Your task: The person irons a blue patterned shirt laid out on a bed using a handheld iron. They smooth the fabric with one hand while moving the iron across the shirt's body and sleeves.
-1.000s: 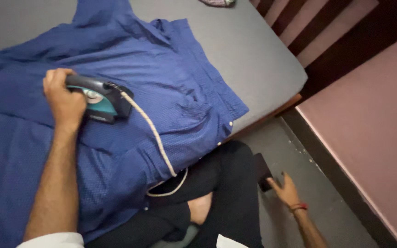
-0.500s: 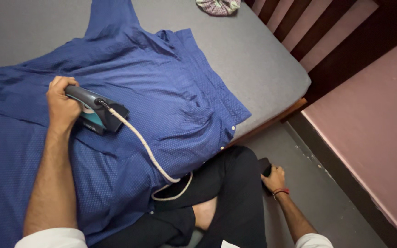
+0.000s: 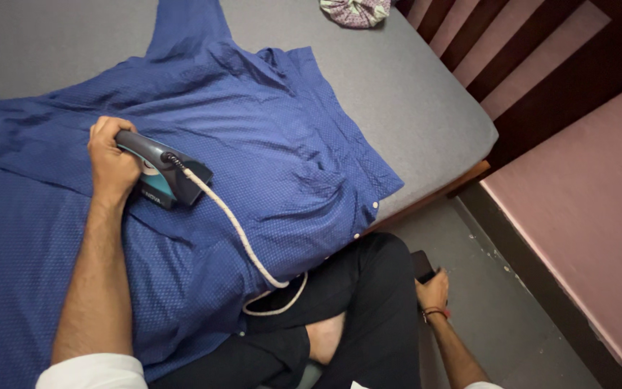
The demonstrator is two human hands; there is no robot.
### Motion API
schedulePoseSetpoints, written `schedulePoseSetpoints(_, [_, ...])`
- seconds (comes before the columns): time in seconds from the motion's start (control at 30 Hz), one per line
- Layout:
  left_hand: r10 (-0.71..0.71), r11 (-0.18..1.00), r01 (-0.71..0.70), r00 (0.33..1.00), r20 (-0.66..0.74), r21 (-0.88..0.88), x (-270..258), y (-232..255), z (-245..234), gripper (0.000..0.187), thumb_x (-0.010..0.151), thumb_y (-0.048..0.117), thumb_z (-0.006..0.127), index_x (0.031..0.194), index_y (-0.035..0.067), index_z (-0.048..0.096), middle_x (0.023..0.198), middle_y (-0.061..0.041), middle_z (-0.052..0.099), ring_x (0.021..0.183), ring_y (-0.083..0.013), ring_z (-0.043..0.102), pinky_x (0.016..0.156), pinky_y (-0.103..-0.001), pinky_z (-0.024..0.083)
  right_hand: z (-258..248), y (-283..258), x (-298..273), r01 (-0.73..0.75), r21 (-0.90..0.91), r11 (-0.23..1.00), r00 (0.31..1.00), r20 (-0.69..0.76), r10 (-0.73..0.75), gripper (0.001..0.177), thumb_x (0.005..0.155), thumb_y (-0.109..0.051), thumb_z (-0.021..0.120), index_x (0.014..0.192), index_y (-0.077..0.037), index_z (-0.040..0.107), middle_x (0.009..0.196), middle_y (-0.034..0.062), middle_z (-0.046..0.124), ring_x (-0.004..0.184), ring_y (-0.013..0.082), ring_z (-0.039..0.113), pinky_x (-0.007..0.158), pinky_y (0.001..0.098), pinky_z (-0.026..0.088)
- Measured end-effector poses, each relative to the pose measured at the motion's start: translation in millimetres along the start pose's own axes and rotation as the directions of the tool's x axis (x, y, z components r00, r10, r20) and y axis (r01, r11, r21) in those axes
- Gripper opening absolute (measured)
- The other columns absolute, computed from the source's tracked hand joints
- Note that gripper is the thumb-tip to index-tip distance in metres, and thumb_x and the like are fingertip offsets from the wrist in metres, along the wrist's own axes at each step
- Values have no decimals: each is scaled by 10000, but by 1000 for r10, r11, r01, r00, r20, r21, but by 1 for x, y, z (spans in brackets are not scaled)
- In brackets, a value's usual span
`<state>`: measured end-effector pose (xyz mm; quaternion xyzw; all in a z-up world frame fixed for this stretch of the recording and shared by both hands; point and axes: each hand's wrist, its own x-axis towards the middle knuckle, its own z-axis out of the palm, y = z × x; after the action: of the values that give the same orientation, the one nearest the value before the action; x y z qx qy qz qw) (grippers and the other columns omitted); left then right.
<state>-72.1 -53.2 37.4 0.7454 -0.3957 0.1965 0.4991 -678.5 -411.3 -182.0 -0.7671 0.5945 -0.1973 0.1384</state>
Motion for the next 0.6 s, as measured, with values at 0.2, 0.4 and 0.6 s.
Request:
schedulePoseSetpoints(0.2, [-19,991,54,962,273,-121,4,-4,-31,186,807,-87,643,938,42,616,981,-68,643,1018,-245,606,941,-343,459,-8,-1,6,46,-70,996,997,71,-41,1032,685,-466,908,1431,79,449,1386,297,570,1303,431,547,1068,485,453])
schedulePoseSetpoints(0.4, [-2,974,81,938,348,-213,-6,-7,-51,198,806,-32,773,919,47,630,1034,-54,650,1144,-213,602,1006,-328,468,-1,8,12,66,-100,993,990,133,-53,985,705,-427,879,1446,64,455,1374,284,593,1303,427,561,1091,491,455])
schedulePoseSetpoints(0.6, [22,967,65,943,331,-248,-1,-11,-44,203,846,-42,790,904,49,617,950,-66,642,1178,-222,605,1059,-343,465,-36,-40,4,341,69,937,920,-229,-318,848,791,-314,852,1400,110,441,1328,318,541,1246,460,529,1074,514,425])
